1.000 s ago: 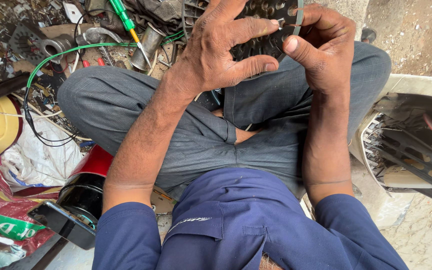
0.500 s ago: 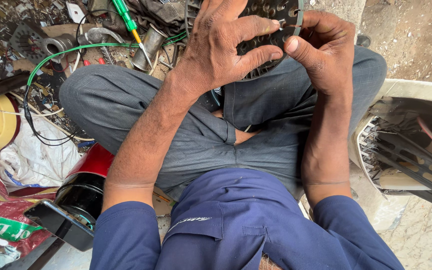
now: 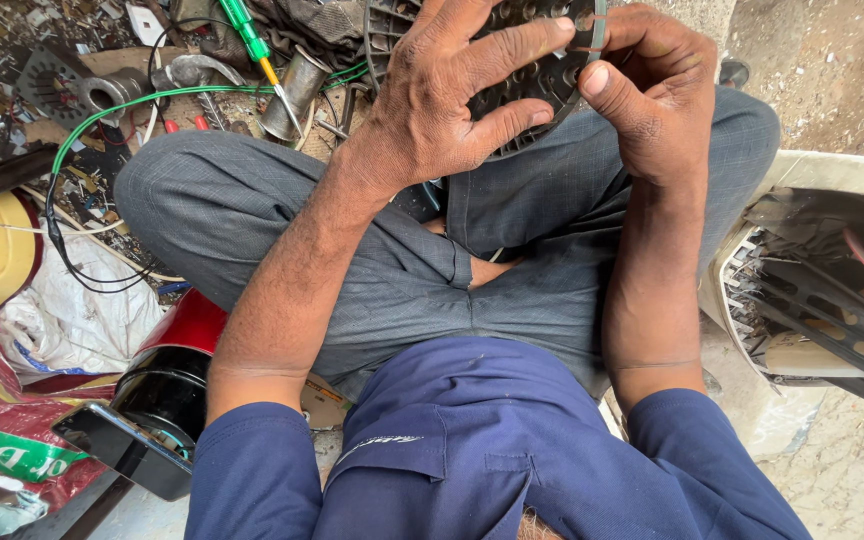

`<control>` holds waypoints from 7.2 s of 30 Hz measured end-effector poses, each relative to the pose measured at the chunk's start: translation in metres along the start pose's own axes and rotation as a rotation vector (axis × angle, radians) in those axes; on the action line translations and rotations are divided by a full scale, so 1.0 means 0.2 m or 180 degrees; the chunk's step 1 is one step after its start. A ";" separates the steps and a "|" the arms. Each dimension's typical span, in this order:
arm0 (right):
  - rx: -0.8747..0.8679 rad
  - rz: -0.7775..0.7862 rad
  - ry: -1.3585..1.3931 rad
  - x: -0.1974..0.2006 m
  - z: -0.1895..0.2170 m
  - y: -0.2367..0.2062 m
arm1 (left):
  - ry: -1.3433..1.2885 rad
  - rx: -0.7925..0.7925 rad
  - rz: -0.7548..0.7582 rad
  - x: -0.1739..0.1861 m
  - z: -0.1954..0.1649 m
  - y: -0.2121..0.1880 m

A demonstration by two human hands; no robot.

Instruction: The person sits cross-legged and uses a green-handled screwdriver to pry and adjust small metal pieces on a circular motor stator. They repeatedly rotate the stator, insert the screwdriver into slots, and manipulate the internal components by hand.

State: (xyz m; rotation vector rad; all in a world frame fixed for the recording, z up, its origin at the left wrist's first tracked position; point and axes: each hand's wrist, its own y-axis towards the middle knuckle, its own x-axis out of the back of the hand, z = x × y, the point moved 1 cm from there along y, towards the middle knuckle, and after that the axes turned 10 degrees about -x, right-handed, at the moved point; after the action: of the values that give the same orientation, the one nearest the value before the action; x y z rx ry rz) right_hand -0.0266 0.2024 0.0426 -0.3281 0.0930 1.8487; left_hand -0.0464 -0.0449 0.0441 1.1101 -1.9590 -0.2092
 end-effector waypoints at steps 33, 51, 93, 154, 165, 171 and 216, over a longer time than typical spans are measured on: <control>0.0101 -0.0041 -0.0156 0.00 -0.02 0.00 | -0.0042 -0.0012 0.0051 0.04 -0.01 0.01; 0.0083 -0.0142 -0.0206 0.01 -0.01 0.00 | -0.0167 -0.0103 -0.0228 0.10 -0.05 0.09; 0.0218 -0.0292 -0.0370 0.06 -0.02 -0.01 | -0.0136 -0.0125 -0.0255 0.16 -0.03 0.07; -0.0043 -0.0537 -0.0153 -0.01 -0.01 0.01 | 0.0088 -0.0173 -0.0843 -0.03 -0.03 0.12; -0.0111 -0.0558 -0.0344 -0.01 -0.01 0.01 | -0.0115 -0.0166 -0.0810 -0.01 -0.02 0.13; -0.0057 -0.0443 -0.0288 -0.02 0.02 0.01 | -0.0257 -0.0176 -0.0788 0.00 -0.03 0.13; 0.0094 -0.0306 -0.0236 -0.01 -0.01 0.03 | -0.0440 -0.0078 -0.0932 0.02 -0.01 0.12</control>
State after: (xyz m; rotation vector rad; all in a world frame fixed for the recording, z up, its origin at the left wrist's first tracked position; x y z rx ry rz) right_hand -0.0320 0.1990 0.0400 -0.2393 0.0527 1.7604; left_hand -0.0611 -0.0339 0.0605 1.3963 -1.9000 -0.4764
